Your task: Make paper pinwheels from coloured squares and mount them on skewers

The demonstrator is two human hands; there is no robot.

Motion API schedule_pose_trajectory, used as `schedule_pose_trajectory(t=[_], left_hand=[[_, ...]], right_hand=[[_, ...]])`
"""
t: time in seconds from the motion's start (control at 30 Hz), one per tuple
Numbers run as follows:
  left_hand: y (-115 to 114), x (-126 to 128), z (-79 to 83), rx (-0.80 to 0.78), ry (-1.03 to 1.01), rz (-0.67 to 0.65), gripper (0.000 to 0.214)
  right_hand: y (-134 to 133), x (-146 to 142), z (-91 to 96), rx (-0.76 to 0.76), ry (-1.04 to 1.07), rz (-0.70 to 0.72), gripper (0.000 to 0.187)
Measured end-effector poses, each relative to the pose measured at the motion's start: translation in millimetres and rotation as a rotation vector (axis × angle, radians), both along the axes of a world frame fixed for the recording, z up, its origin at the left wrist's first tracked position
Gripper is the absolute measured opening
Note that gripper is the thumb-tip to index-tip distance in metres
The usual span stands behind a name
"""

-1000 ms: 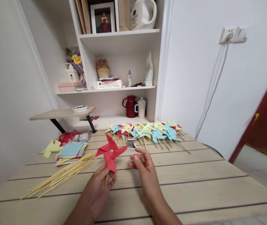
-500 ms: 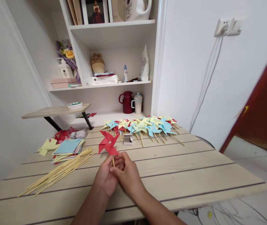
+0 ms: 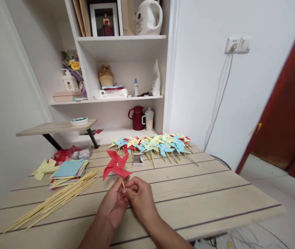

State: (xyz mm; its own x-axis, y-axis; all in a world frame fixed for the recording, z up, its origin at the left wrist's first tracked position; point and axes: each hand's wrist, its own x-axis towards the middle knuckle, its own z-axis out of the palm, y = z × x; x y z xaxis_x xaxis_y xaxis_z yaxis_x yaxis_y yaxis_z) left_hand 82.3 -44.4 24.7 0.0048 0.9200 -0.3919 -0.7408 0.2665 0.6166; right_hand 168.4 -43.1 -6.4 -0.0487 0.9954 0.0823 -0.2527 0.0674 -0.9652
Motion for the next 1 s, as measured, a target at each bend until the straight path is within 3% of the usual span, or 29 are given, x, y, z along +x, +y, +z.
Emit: schedule_pose_trajectory(t=[0.17,0.33,0.5,0.67,0.8,0.87,1.0], left_hand=[[-2.8,-8.3,-9.5,0.152,0.112,-0.107,0.018],[-8.9,-32.7,-26.8,0.175,0.297,-0.047,0.054],[-19.4,-65.6,-36.0,0.194,0.626,0.074,0.051],[-24.8,-75.3,-38.1,0.228,0.8,0.041,0.049],[-5.0,-65.9,-37.9,0.372,0.979,-0.072,0.034],[14.5,-59.9,-35.6,0.518,1.165,-0.052,0.026],[56.5,-50.1,-30.2,0.693,1.614,-0.065,0.042]], right_hand=[[1.2,6.4,4.5,0.029,0.083,-0.006,0.028],[1.8,21.3,17.5,0.037,0.08,-0.126,0.033],[10.2,49.7,22.7,0.036,0.027,-0.186,0.041],[27.4,93.9,22.4,0.015,-0.008,-0.305,0.042],[40.8,127.2,14.6,0.054,0.023,-0.413,0.042],[44.3,136.9,9.6,0.044,0.054,-0.466,0.041],[43.8,138.1,5.6,0.036,0.079,-0.483,0.038]])
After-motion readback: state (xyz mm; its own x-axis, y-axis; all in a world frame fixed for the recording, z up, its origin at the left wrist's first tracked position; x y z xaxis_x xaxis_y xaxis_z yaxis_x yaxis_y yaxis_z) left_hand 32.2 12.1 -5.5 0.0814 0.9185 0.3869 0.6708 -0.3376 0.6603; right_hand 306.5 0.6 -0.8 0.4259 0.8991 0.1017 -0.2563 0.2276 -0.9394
